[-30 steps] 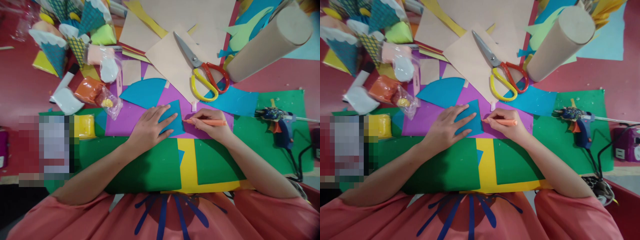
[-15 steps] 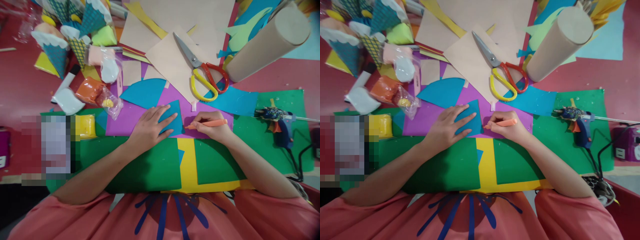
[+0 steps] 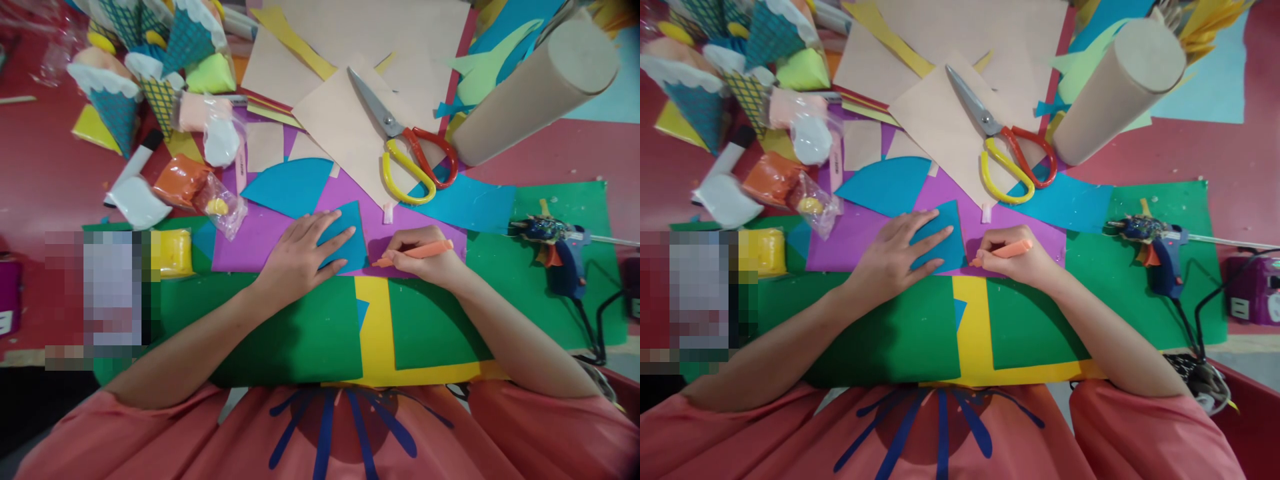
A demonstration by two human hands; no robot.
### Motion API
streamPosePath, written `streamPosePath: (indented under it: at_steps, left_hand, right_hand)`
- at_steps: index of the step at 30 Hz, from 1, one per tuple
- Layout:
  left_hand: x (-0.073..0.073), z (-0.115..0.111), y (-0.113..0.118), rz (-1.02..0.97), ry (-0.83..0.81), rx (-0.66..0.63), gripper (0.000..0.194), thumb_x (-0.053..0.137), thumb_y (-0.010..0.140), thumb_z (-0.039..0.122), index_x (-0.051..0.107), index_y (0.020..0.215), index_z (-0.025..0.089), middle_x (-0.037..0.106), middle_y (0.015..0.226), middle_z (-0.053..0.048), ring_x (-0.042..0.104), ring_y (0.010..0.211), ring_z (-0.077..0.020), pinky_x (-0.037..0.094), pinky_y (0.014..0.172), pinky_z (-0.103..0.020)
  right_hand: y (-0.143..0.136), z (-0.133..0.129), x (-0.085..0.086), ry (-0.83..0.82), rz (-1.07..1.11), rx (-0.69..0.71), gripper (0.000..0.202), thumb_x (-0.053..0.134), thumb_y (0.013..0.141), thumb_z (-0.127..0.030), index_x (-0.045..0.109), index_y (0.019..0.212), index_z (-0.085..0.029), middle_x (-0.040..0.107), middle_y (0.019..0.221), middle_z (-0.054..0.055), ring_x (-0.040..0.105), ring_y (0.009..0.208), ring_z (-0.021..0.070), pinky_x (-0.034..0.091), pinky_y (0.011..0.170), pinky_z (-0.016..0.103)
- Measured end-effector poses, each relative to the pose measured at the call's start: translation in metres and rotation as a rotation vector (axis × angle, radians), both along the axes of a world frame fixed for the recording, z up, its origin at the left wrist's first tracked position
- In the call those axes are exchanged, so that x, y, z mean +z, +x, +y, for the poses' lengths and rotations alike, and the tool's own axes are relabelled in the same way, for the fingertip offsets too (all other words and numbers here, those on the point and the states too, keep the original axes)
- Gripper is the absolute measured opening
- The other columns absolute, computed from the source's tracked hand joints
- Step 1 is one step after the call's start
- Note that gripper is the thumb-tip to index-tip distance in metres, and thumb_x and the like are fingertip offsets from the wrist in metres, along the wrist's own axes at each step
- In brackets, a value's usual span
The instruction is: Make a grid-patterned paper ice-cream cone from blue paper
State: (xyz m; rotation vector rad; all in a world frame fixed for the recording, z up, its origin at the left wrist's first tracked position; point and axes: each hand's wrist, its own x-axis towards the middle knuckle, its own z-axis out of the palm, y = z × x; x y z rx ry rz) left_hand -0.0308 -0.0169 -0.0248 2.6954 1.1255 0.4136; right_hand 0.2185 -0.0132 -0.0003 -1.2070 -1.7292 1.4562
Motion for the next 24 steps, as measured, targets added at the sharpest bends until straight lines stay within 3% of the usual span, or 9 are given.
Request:
streamPosePath:
  at_steps: [16, 24]
  left_hand:
    - [-0.0012, 0.0001, -0.0004, 0.003, -0.011, -0.007, 0.049, 0.042, 0.099, 0.048, 0.051, 0.139, 0.022, 0.048, 0.145, -0.015, 0.047, 0.133, -0.0310, 0.039, 0.110, -0.050]
    - [-0.0016, 0.0004, -0.0001, -0.008, -0.027, -0.007, 0.049, 0.042, 0.099, 0.048, 0.051, 0.139, 0.022, 0.047, 0.145, -0.015, 0.046, 0.133, -0.0314, 0.038, 0.110, -0.051]
  right_hand:
    - [0.0005, 0.0007, 0.0014, -0.035, 0.001, -0.025, 0.018, 0.065, 0.075, -0.027, 0.068, 0.061, -0.016, 0.068, 0.058, 0.001, 0.052, 0.048, 0.0077, 0.034, 0.043, 0.019]
    - [0.0016, 0.0009, -0.0053, 0.053, -0.037, -0.070, 0.018, 0.067, 0.080, -0.029, 0.069, 0.067, -0.017, 0.065, 0.059, 0.000, 0.051, 0.049, 0.0074, 0.034, 0.044, 0.020]
